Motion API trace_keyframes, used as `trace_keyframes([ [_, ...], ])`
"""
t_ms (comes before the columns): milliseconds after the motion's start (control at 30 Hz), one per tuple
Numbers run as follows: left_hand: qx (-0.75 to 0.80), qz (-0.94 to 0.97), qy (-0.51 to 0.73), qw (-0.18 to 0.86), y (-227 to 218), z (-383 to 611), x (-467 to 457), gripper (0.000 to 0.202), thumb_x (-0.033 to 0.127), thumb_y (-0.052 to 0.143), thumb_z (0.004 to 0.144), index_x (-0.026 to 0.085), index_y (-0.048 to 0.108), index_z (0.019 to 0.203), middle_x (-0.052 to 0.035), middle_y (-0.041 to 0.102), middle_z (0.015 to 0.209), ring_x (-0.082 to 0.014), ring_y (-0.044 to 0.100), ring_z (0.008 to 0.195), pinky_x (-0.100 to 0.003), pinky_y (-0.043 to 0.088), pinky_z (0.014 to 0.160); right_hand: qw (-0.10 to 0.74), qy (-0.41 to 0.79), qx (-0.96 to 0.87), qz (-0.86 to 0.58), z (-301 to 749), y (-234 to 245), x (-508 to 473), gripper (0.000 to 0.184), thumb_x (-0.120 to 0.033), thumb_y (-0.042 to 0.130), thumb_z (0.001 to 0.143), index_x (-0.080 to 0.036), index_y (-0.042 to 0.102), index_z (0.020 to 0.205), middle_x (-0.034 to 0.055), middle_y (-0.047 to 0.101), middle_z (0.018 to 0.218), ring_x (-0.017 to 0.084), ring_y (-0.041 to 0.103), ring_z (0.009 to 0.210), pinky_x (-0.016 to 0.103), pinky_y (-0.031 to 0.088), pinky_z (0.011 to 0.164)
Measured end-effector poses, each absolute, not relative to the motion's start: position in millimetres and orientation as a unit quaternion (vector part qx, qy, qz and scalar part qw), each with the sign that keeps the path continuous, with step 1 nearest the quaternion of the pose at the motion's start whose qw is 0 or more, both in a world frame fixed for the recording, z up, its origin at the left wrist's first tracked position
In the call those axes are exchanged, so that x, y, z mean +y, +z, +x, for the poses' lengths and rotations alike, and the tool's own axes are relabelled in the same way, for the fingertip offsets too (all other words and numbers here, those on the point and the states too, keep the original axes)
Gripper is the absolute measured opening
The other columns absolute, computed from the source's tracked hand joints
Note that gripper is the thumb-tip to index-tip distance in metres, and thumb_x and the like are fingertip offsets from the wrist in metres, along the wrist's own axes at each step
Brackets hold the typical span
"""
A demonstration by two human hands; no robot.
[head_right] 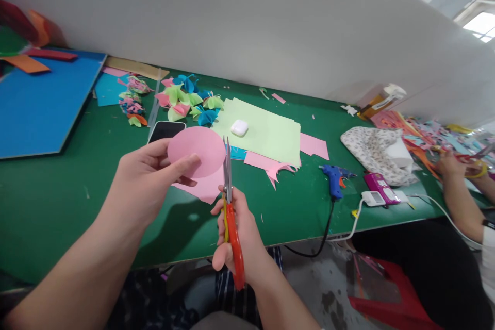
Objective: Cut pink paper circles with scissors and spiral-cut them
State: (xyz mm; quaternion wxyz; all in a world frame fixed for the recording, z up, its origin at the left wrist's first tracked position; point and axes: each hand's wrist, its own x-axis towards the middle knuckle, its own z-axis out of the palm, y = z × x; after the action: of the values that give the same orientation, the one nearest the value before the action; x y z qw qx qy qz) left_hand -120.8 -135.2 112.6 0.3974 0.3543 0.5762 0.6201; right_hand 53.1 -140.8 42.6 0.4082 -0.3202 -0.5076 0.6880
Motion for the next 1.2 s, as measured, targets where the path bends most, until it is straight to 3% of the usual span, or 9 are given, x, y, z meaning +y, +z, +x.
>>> trace_keyframes([
  [433,0.553,0.393,0.596,0.428,109.7,-122.3,-137.0,0.015,0.032,0.083,0.075,0.019,0.075,0.076,0.0046,0.068,0.064,-0.0074,0.061,0.053,-0.013,0.056,0.047,0.422,0.692,-0.481,-0.333,52.1,39.3,-141.9,0.111,-0.087,0.077,0.031,-0.03,0.053,0.122,-0.0013,0.056,0.089,0.007,0.036,0.05,0.022,0.028,0.036],
  [633,0.552,0.395,0.597,0.428,112.0,-120.6,-137.5,0.014,0.031,0.084,0.075,0.019,0.076,0.076,0.0045,0.068,0.063,-0.0074,0.061,0.052,-0.013,0.055,0.047,0.417,0.702,-0.475,-0.328,55.3,39.1,-145.4,0.099,-0.084,0.078,0.04,-0.031,0.058,0.122,-0.0033,0.056,0.091,0.006,0.039,0.053,0.023,0.034,0.045],
  [900,0.547,0.396,0.599,0.43,108.1,-123.8,-135.9,0.017,0.034,0.084,0.075,0.019,0.076,0.078,0.0036,0.069,0.065,-0.0082,0.062,0.054,-0.015,0.057,0.049,0.397,0.742,-0.464,-0.277,63.1,23.1,-136.7,0.097,-0.077,0.084,0.039,-0.034,0.058,0.122,-0.0043,0.055,0.089,0.004,0.036,0.049,0.02,0.03,0.04],
  [1200,0.555,0.372,0.615,0.417,113.9,-121.7,-137.1,0.017,0.027,0.086,0.068,0.018,0.076,0.079,0.0039,0.07,0.065,-0.0093,0.062,0.053,-0.015,0.056,0.047,0.392,0.735,-0.442,-0.332,60.1,33.2,-142.7,0.095,-0.074,0.087,0.037,-0.033,0.06,0.119,-0.0059,0.053,0.085,0.003,0.03,0.05,0.019,0.022,0.04],
])
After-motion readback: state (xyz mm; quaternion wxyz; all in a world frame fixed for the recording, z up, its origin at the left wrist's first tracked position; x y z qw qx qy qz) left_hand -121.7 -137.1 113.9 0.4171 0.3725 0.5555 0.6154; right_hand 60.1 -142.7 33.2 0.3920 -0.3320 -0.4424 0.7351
